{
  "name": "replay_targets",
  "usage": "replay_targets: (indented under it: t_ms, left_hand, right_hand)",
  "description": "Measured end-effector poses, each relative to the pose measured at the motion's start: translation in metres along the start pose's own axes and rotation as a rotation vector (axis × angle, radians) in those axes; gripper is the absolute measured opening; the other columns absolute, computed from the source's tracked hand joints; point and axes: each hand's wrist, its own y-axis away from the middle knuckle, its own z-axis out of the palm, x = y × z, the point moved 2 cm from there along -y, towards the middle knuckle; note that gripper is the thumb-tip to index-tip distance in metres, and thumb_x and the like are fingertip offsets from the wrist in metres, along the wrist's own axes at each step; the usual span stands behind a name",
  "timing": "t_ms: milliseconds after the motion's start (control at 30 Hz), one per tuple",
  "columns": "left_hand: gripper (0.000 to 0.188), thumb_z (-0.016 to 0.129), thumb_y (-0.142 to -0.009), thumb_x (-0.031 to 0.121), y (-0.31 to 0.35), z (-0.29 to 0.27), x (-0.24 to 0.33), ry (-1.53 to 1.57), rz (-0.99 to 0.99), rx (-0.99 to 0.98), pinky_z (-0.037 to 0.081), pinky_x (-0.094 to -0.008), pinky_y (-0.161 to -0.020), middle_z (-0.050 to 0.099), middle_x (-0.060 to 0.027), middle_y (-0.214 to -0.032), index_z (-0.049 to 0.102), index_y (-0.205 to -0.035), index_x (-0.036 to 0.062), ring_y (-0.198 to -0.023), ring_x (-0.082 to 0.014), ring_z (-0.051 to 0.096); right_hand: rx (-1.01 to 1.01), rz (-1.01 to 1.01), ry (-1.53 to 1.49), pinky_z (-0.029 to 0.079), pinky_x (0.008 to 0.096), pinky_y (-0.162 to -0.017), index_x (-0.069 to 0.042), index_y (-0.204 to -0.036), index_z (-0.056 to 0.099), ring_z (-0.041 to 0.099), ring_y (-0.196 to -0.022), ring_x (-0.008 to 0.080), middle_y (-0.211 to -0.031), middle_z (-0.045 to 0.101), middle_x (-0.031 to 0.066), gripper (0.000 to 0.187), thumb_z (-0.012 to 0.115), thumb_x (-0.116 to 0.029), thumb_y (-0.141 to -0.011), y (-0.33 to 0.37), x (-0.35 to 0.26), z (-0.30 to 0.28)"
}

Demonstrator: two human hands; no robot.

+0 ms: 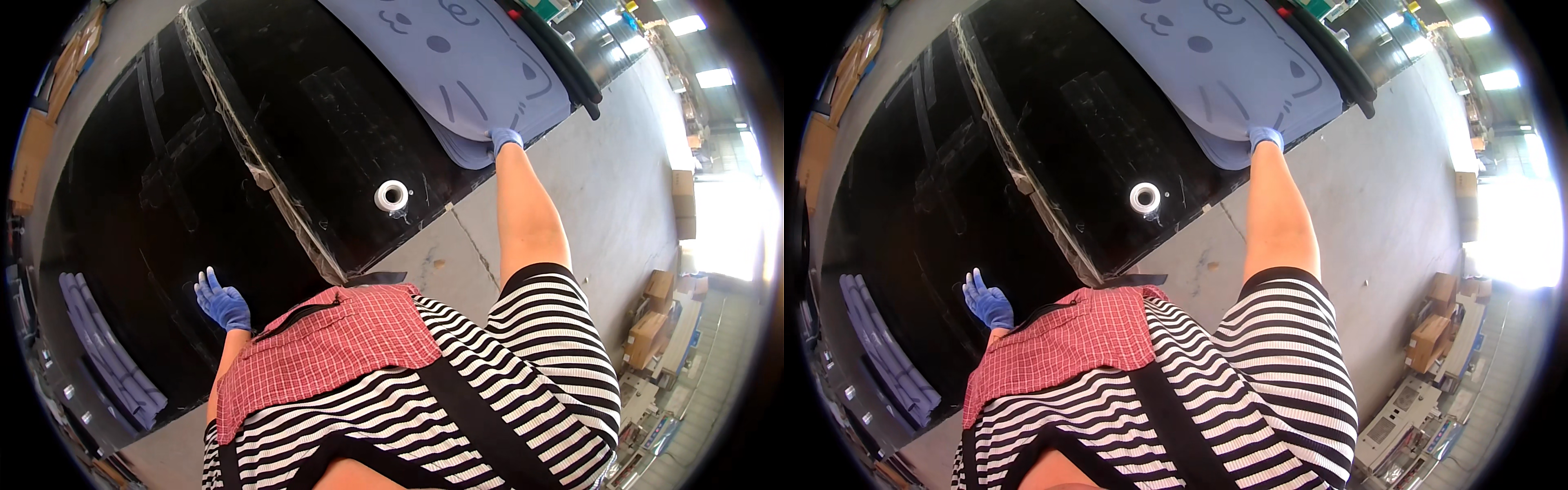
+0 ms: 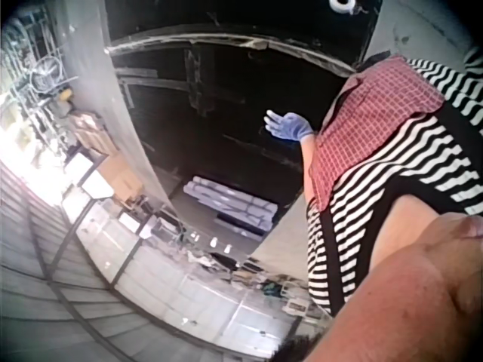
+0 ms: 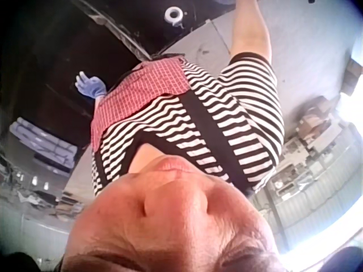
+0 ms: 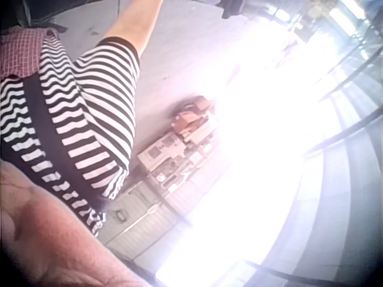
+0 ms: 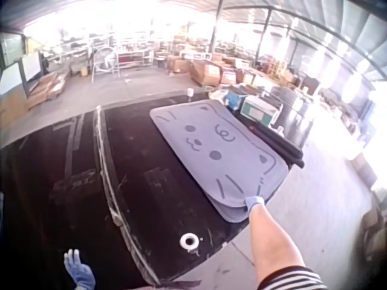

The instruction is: The person rolls up several foam floor mats by hand on a large table, securing one of the rolled mats with white tape.

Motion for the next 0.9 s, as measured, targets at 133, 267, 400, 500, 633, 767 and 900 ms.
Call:
replay_targets:
  t_ms: [133,267,400,500,633,767,900]
  left_hand:
    - [0.069,0.052,-0.087,0.014,-0.002,0.001,0.002,0.028,0.002,-0.003,0.022,-0.0488,-0.123,0.037,-0.0111,-0.161,0.039,-0.155,0.0164,-0.149,-0.0365,0.03]
    - [0.069,0.052,-0.087,0.014,-0.002,0.0,0.0,0.016,0.001,0.002,0.022,-0.0492,-0.123,0.036,-0.0112,-0.161,0.04,-0.154,0.0162,-0.149,-0.0366,0.03]
    - [0.068,0.053,-0.087,0.014,-0.003,-0.002,0.001,0.02,0.004,-0.012,0.022,-0.0493,-0.123,0.036,-0.0111,-0.161,0.04,-0.154,0.0158,-0.149,-0.0366,0.029]
    - [0.068,0.053,-0.087,0.014,-0.004,-0.003,0.004,0.031,0.0,-0.022,0.022,-0.0493,-0.123,0.036,-0.0109,-0.161,0.04,-0.154,0.0156,-0.149,-0.0367,0.03]
    - [0.069,0.053,-0.087,0.014,-0.003,-0.006,0.004,0.028,-0.012,-0.029,0.022,-0.0494,-0.123,0.036,-0.0111,-0.161,0.039,-0.155,0.0156,-0.149,-0.0368,0.029]
    - [0.068,0.053,-0.087,0.014,-0.002,-0.004,0.002,0.026,0.01,0.011,0.022,-0.0495,-0.123,0.037,-0.0113,-0.161,0.039,-0.155,0.0156,-0.149,-0.037,0.03]
    - [0.068,0.052,-0.088,0.014,-0.003,-0.002,0.003,0.033,0.017,0.008,0.022,-0.0498,-0.123,0.037,-0.0115,-0.16,0.04,-0.154,0.0156,-0.149,-0.0372,0.031]
  right_hand:
    - [0.025,0.125,-0.306,0.048,0.0362,-0.041,-0.007,-0.09,0.058,0.055,-0.051,0.0226,-0.069,0.054,0.0073,0.028,0.082,-0.021,-0.082,0.0,0.009,-0.01]
    - [0.034,0.208,-0.743,0.054,0.0322,-0.044,-0.01,-0.082,0.058,0.056,-0.052,0.018,-0.069,0.057,0.0032,0.021,0.079,-0.01,-0.084,0.029,-0.01,-0.025]
    - [0.024,0.195,-0.806,0.059,0.0326,-0.051,-0.008,-0.084,0.06,0.06,-0.055,0.0192,-0.071,0.06,0.0037,0.018,0.077,-0.007,-0.085,0.04,-0.007,-0.029]
    - [-0.022,0.195,-0.757,0.061,0.0338,-0.054,-0.007,-0.088,0.061,0.062,-0.058,0.0197,-0.072,0.06,0.0038,0.016,0.077,-0.007,-0.086,0.03,0.004,-0.028]
    - [-0.045,0.144,-0.616,0.061,0.0343,-0.055,-0.006,-0.093,0.062,0.063,-0.064,0.0195,-0.076,0.061,0.0043,0.014,0.075,-0.008,-0.088,0.028,0.003,-0.027]
    - [-0.057,0.105,-0.461,0.061,0.0405,-0.059,-0.007,-0.097,0.064,0.065,-0.071,0.0214,-0.081,0.062,0.0047,0.014,0.073,-0.016,-0.091,0.026,-0.006,-0.028]
    - [-0.072,0.204,-0.381,0.058,0.0537,-0.067,-0.009,-0.106,0.062,0.065,-0.079,0.0321,-0.097,0.062,0.0103,0.027,0.074,-0.028,-0.091,0.015,-0.006,-0.034]
